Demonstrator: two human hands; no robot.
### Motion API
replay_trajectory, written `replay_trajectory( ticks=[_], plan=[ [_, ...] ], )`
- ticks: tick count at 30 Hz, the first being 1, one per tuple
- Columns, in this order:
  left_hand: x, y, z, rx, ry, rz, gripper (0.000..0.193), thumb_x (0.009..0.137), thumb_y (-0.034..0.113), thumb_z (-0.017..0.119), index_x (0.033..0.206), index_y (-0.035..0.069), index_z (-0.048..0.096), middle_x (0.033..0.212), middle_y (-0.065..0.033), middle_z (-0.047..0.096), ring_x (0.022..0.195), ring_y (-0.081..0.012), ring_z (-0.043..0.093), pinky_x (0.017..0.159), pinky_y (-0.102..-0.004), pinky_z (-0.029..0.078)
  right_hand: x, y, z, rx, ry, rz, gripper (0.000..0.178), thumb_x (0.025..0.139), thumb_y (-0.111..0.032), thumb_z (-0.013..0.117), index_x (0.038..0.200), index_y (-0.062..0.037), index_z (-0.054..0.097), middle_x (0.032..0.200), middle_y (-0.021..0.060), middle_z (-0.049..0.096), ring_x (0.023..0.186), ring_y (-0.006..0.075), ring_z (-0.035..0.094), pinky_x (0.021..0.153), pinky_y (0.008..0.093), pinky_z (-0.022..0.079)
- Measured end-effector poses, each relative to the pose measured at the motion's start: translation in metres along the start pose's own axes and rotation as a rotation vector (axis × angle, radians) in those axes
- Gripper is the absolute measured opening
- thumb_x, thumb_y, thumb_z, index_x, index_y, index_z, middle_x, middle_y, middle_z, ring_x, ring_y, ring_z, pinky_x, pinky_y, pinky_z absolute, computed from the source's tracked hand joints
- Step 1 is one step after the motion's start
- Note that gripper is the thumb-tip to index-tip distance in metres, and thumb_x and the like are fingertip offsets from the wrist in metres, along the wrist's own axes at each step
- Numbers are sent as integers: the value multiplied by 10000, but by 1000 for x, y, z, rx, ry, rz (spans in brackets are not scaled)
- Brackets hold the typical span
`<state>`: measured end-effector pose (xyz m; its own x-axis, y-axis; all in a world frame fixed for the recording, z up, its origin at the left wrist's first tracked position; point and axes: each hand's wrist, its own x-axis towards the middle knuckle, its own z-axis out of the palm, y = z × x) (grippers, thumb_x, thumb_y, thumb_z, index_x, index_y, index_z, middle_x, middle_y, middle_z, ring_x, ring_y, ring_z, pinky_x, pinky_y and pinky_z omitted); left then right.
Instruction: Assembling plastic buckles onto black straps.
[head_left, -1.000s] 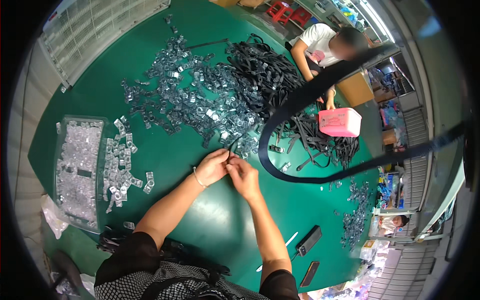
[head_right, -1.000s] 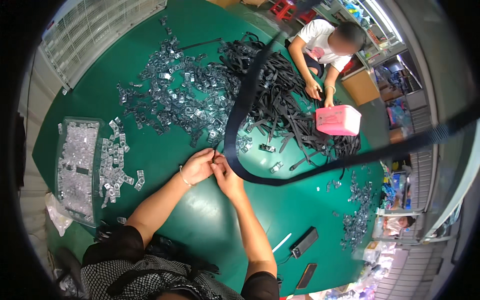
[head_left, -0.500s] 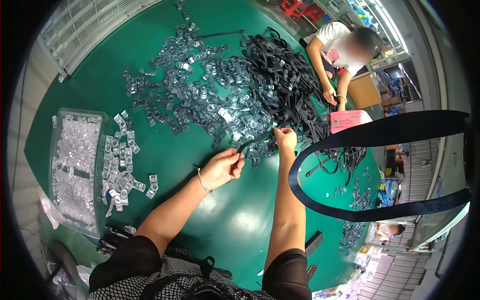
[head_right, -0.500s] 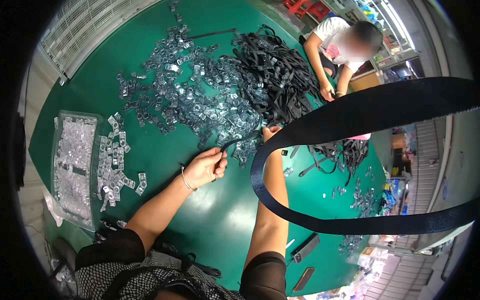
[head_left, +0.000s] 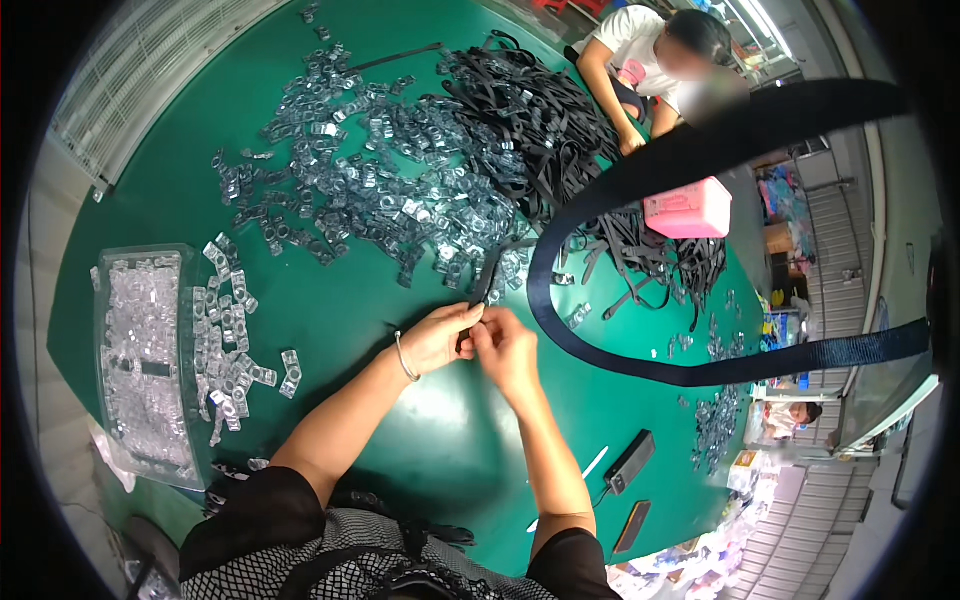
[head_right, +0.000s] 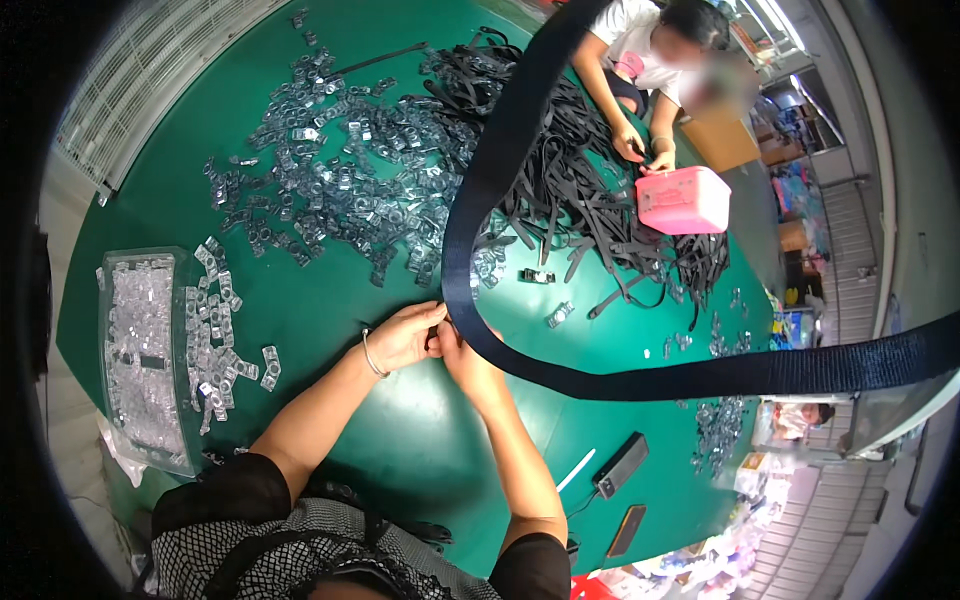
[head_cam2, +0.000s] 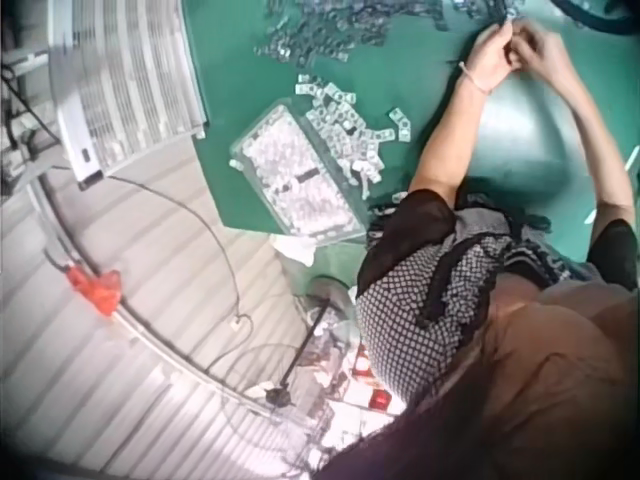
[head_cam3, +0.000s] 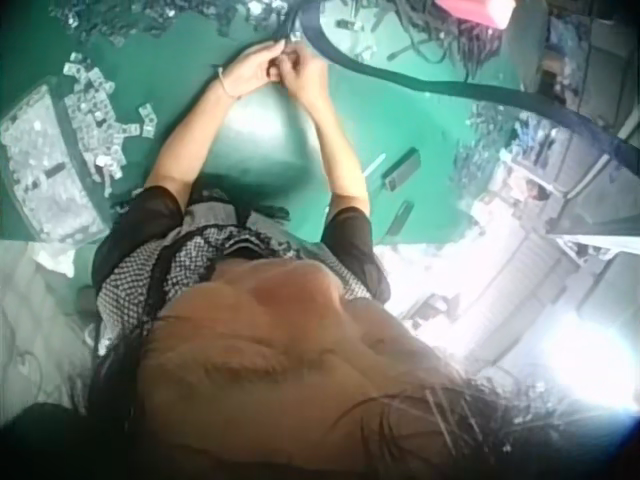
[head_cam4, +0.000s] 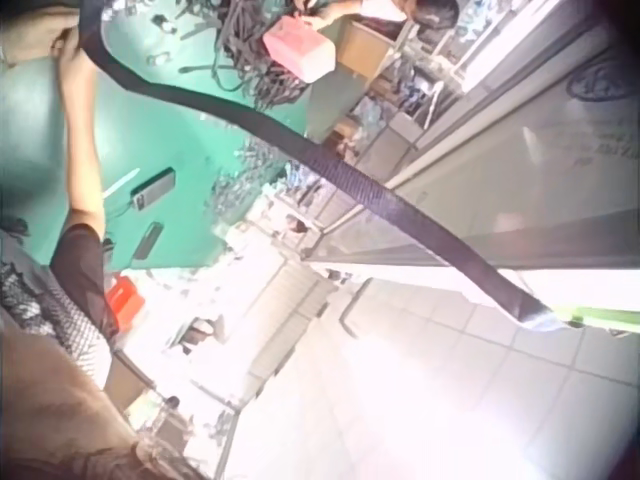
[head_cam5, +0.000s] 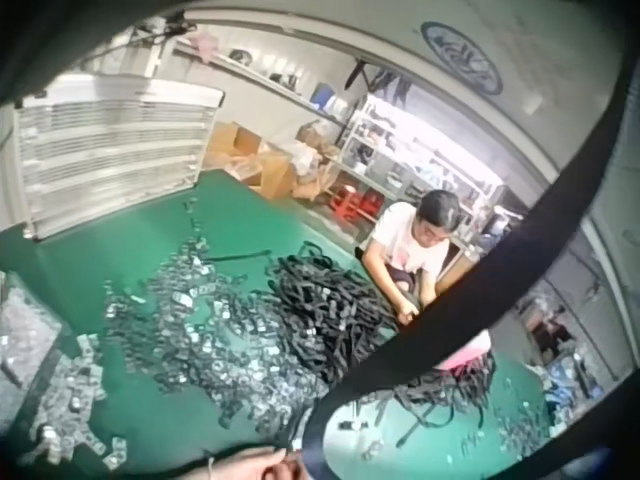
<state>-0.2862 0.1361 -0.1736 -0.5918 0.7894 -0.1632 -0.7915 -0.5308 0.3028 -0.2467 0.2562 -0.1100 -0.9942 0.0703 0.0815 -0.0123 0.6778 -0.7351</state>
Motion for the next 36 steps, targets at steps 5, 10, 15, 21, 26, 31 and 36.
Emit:
replay_trajectory(
  ticks=[5,10,15,21,26,31,36],
  plan=[
    [-7,4,-10,91,32,77,174,900,202,482,1006,74,532,913,-7,551,777,-100,524,669,-253,426,22,16,-27,367,-83,98,100,789,-65,588,727,11,607,661,7,570,612,102,525,566,249,435],
    [-7,-1,2,79,-56,92,177,897,179,474,1012,55,526,833,-38,533,711,-124,511,662,-257,410,102,136,-68,-600,485,-55,253,732,-169,621,941,-46,549,838,137,597,716,287,582,654,375,461],
    [-20,15,-2,21,-151,98,195,900,165,438,1036,42,502,809,-76,532,686,-161,504,656,-283,402,141,128,-54,-584,276,446,329,706,-275,639,945,-57,581,861,106,642,851,253,611,760,352,463],
    [-16,12,7,-88,-40,120,161,847,103,452,992,47,495,732,-55,508,606,-132,460,588,-272,378,140,136,-53,-247,293,235,292,701,-185,665,936,-18,616,745,132,642,714,226,629,687,310,478],
    [-15,10,-4,-77,-121,63,94,851,104,451,922,65,497,666,-9,439,519,-76,384,512,-225,320,144,123,-30,-686,281,55,291,697,-216,663,908,-27,598,785,145,621,759,331,593,712,379,474],
    [-16,8,1,-80,-85,70,81,882,128,454,919,72,498,665,3,431,519,-69,377,506,-218,314,139,108,-35,-662,215,60,261,708,-234,660,831,-21,573,755,143,616,735,329,594,676,389,470],
    [-19,8,6,-77,-33,95,76,899,132,458,925,73,497,729,-4,439,580,-82,397,546,-221,337,109,73,-50,236,159,253,108,780,-117,634,761,-30,572,609,-39,515,497,33,412,443,191,311]
  ],
)
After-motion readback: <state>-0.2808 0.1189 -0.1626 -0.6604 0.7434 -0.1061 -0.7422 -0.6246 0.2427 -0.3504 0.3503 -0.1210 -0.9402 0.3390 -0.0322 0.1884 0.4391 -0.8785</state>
